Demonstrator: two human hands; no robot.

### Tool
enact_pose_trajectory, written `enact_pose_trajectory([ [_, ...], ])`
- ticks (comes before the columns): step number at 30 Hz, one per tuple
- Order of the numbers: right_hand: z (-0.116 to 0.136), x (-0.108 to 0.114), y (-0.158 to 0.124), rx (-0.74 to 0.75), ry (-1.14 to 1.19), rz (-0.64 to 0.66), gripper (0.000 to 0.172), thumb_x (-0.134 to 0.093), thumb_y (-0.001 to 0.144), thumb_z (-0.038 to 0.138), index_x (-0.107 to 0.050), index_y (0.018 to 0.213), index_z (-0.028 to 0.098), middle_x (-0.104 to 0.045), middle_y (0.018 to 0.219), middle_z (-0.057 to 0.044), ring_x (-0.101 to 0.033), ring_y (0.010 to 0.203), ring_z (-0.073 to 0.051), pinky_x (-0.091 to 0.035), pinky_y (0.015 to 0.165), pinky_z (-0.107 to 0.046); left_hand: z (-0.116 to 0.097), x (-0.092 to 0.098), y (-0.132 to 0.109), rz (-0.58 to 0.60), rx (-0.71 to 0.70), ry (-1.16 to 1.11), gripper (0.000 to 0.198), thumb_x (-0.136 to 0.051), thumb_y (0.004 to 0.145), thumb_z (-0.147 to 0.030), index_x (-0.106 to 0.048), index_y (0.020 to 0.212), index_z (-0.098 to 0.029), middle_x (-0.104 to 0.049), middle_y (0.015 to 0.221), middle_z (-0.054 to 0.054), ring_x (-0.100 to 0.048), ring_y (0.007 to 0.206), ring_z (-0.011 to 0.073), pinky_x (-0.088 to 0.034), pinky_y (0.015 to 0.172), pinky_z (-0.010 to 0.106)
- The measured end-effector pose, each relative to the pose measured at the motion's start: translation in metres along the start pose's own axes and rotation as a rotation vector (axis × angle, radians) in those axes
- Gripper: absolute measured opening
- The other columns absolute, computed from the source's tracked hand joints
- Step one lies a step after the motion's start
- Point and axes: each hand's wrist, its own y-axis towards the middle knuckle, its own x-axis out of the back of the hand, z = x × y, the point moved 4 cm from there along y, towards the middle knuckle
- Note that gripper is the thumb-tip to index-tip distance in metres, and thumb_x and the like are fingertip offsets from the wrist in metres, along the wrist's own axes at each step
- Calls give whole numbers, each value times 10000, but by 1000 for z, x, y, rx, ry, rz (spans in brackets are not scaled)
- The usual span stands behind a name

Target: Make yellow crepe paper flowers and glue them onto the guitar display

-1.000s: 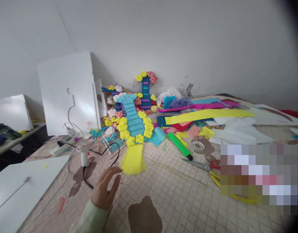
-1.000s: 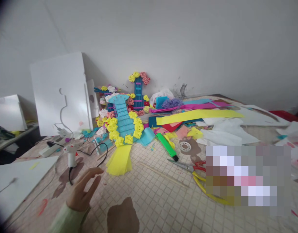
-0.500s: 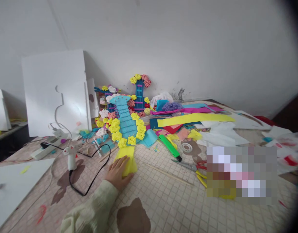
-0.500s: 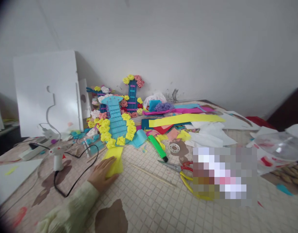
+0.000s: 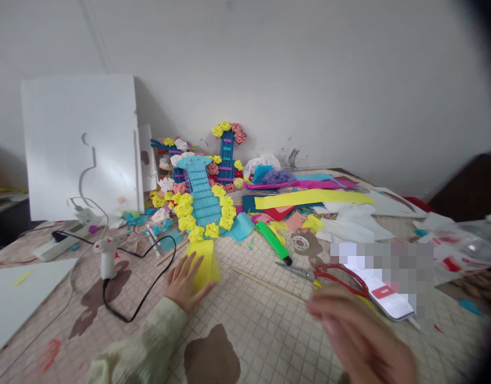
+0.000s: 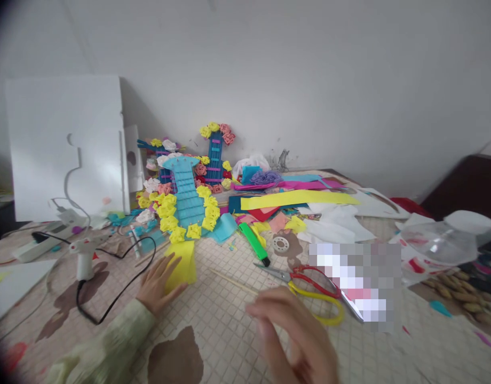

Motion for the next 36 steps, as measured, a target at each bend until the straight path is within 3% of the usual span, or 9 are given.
enact_pose_trajectory([
  [3, 2, -48, 23, -239, 452, 301, 203, -473, 827, 330, -599, 961, 244, -637, 972, -65, -602, 889, -214, -514, 737, -360, 4, 4, 7, -62, 109, -247, 592, -479, 704, -572, -524, 1167, -206, -423, 1337, 102, -319, 1261, 285, -191, 1058, 472],
  [6, -2, -102, 35, -446, 652, 520, 297, -509, 803, 304, -550, 1076, 196, -583, 1131, -89, -536, 1055, -215, -433, 894, -381, 7, 10, 13, -80, 191, -344, 580, -332, 789, -560, -499, 1176, -162, -441, 1314, 119, -368, 1238, 247, -234, 1056, 426],
  [10, -4, -162, 44, -567, 759, 636, 369, -559, 745, 250, -523, 1105, 178, -522, 1229, -113, -504, 1118, -218, -405, 934, -369, 10, 19, 17, -138, 339, -474, 643, -267, 793, -590, -480, 1173, -117, -465, 1283, 151, -364, 1240, 261, -257, 1042, 419],
  [15, 13, -206, 49, -519, 756, 666, 283, -454, 789, 138, -544, 1051, 196, -663, 988, -64, -630, 914, -185, -492, 805, -329, 9, 23, 17, -134, 471, -644, 653, -246, 790, -594, -501, 1137, -103, -523, 1212, 187, -496, 1130, 275, -466, 844, 375],
  [20, 3, -193, 63, -392, 568, 608, 293, -543, 754, 156, -564, 1041, 210, -650, 1035, -52, -630, 902, -179, -503, 744, -275, 5, 29, 16, -127, 461, -684, 588, -464, 694, -593, -546, 1041, -126, -600, 1084, 155, -564, 1015, 290, -511, 708, 359],
  [25, -63, -131, 111, -324, 150, 350, 252, -494, 766, 175, -590, 995, 136, -638, 987, -110, -588, 902, -209, -436, 794, -322, 9, 31, 15, -168, 361, -608, 515, -502, 689, -547, -546, 1000, -139, -550, 1136, 149, -502, 1081, 282, -488, 768, 368],
  [28, -101, -107, 128, -333, -81, 255, 181, -517, 735, 158, -628, 878, 144, -642, 943, -126, -565, 911, -236, -391, 795, -334, 14, 33, 15, -197, 294, -539, 459, -490, 720, -507, -548, 1006, -152, -502, 1184, 146, -441, 1140, 285, -459, 819, 394],
  [31, -122, -105, 128, -360, -213, 249, 97, -563, 718, 229, -636, 695, 170, -666, 761, -88, -587, 790, -224, -390, 696, -296, 15, 34, 14, -222, 238, -473, 410, -483, 743, -467, -549, 1005, -159, -492, 1174, 145, -451, 1116, 283, -448, 829, 418],
  [36, -134, -112, 124, -396, -245, 218, 143, -566, 708, 263, -620, 614, 170, -655, 695, -91, -585, 736, -233, -361, 602, -283, 8, 31, 13, -246, 144, -400, 326, -447, 787, -402, -541, 991, -166, -508, 1127, 136, -463, 1095, 262, -476, 791, 386],
])
